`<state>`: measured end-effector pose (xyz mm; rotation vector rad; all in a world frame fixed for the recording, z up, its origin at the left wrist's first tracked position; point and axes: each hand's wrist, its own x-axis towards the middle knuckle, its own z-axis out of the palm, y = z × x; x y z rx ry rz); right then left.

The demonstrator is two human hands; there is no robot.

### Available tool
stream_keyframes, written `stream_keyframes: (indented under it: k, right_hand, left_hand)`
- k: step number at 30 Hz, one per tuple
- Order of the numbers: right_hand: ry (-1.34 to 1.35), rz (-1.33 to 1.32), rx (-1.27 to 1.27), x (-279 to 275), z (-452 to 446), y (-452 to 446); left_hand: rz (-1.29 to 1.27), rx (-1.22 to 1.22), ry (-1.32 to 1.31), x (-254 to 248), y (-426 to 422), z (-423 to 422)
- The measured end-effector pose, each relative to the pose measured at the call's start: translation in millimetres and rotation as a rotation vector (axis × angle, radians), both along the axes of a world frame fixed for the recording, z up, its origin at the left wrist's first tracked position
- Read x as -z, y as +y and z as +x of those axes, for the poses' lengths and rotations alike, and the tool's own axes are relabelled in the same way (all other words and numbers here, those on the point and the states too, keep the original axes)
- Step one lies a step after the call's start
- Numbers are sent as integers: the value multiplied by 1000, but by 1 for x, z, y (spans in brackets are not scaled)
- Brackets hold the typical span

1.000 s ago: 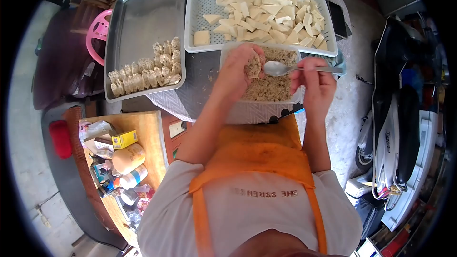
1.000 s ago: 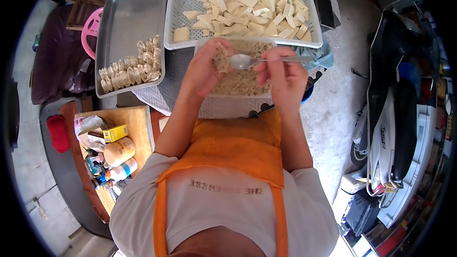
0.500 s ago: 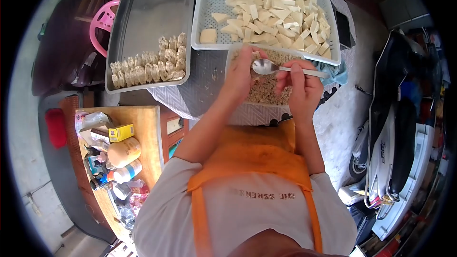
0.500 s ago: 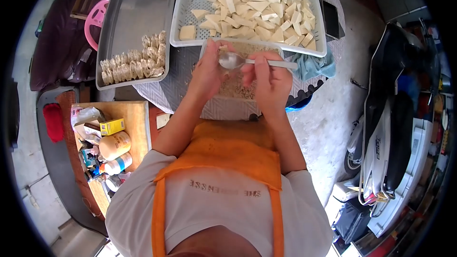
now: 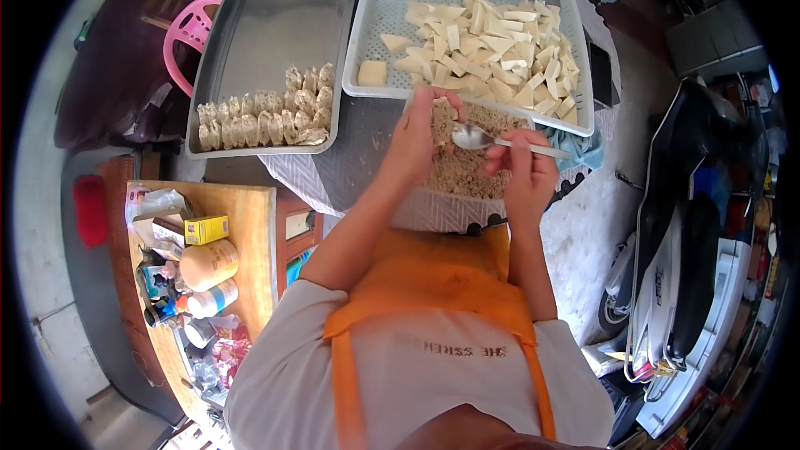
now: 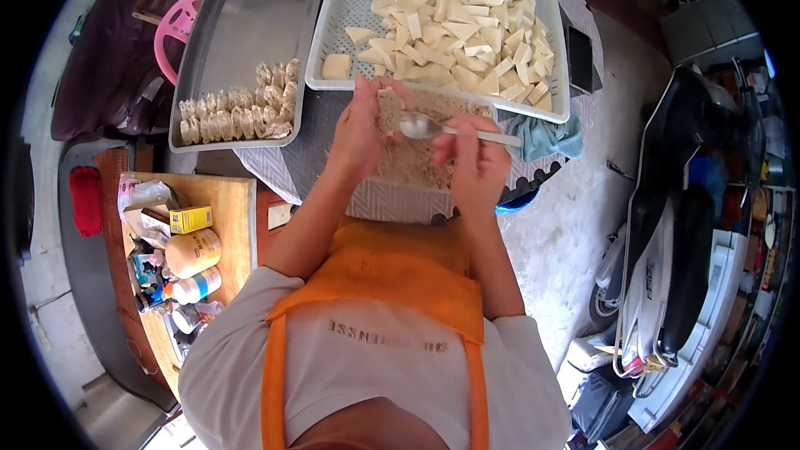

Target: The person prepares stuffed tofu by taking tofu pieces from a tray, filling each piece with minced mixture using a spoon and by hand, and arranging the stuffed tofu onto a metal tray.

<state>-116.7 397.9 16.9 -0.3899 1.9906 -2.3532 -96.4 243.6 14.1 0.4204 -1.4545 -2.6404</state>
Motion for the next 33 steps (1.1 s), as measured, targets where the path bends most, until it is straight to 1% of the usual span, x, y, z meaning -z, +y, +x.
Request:
stream_keyframes:
  k: [1,4,5,6,8,9,11,12,13,14,17,20,23,26,27,29,32,33]
  right_hand:
    - [-31,-10,16,3,0,7]
    - [-39,-12,119,8,-1,20]
    - [-45,-14,139,10,-1,22]
    - [-31,12,136,14,-1,26]
    - [-42,9,149,15,0,26]
    - [-42,17,154,17,0,27]
    - [-43,34,167,18,0,28]
    - [-40,50,171,16,1,27]
    - [-36,52,162,16,1,27]
    - [-33,55,158,18,1,28]
    - [-25,58,158,15,0,27]
    - [-9,55,160,13,1,30]
    - [3,49,175,11,1,30]
    - [-16,52,182,11,-1,33]
    - [-12,50,188,11,-1,33]
    - [5,37,187,9,0,32]
    - [-11,27,180,9,2,35]
    - [-17,24,182,8,2,35]
  left_hand:
    - [9,-10,8,1,-1,1]
    - [26,68,59,13,-9,-3]
    - [-250,108,78,33,-11,-7]
    - [-532,142,87,64,-9,-14]
    - [-779,99,196,74,-3,-23]
    - [-741,26,309,66,8,-21]
    - [-465,22,267,35,11,-11]
    - [-221,88,117,8,9,-5]
    - [28,159,-28,-6,9,-1]
    - [-11,94,45,4,13,-3]
    - [70,104,112,5,17,-2]
    - [230,58,66,4,16,-4]
    - [246,96,-8,-1,8,-3]
    - [308,35,-50,22,16,-12]
    - [249,66,-42,22,15,-10]
    - [128,125,-10,11,6,-5]
    - [304,34,-66,-16,13,-5]
    - [294,12,-68,-20,16,-5]
